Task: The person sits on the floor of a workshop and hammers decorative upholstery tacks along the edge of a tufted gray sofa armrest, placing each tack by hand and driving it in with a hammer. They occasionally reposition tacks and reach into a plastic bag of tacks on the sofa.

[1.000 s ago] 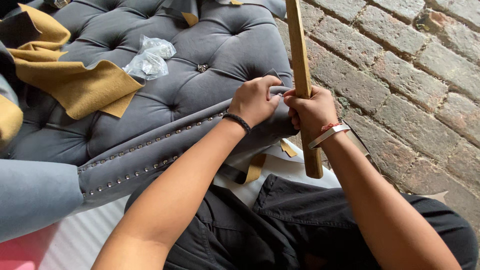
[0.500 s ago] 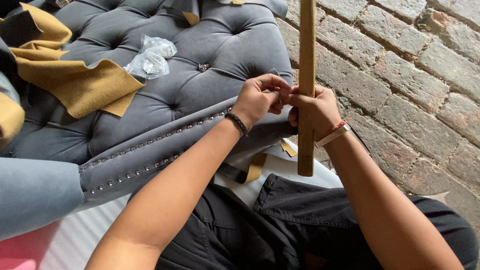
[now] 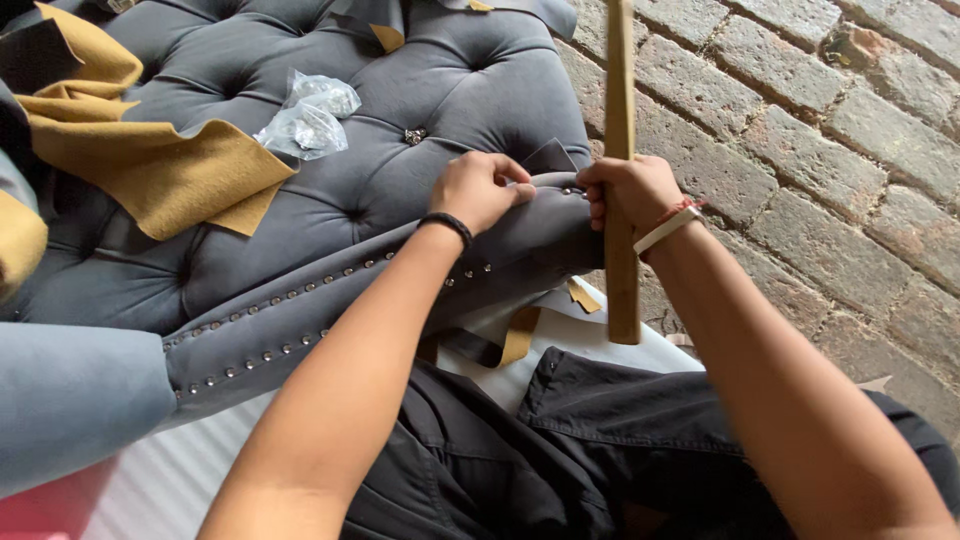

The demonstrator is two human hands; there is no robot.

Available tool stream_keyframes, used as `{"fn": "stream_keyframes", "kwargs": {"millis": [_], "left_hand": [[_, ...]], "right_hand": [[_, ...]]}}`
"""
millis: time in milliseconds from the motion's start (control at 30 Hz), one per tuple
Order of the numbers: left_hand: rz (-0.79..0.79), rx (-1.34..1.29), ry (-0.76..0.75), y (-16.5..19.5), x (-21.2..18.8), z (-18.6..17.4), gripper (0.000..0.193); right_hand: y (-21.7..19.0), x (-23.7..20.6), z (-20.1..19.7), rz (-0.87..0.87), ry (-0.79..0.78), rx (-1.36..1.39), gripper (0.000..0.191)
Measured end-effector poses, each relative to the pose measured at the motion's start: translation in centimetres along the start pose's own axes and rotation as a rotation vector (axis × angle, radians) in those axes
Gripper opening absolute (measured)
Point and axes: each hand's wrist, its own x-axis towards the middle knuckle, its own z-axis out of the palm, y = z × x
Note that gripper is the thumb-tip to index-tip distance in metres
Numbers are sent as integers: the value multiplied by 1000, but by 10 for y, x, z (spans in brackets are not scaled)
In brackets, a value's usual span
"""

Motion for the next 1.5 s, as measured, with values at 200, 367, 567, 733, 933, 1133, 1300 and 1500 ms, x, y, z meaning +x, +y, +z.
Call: {"fn": "stream_keyframes", "kwargs": {"millis": [200,367,567,733,933,1133,1300,1500], "left_hand": [[-90,21,-156,-4,7,-6,22],[-56,-2,-208,-4,10,-13,18],[146,377,-35,13,-1,-1,15],[-59,326,-68,22,7,7,11],[81,211,-31,11,7,13,10],[-49,-3,-80,-1,15,11,20],[-13,-154,-165,-15,23,13,16],[196,-130,-108,-27,22,21,19]], "right_hand": [[-1,18,16,119,-10,-325,19],[-1,21,23,137,-2,-340,18],[0,17,22,117,-2,-288,16],[0,13,17,109,20,-272,17],[5,19,13,99,-12,-245,18],[6,19,15,99,-23,-246,18],[5,16,16,94,-11,-285,18],[8,20,20,86,8,-344,19]]}}
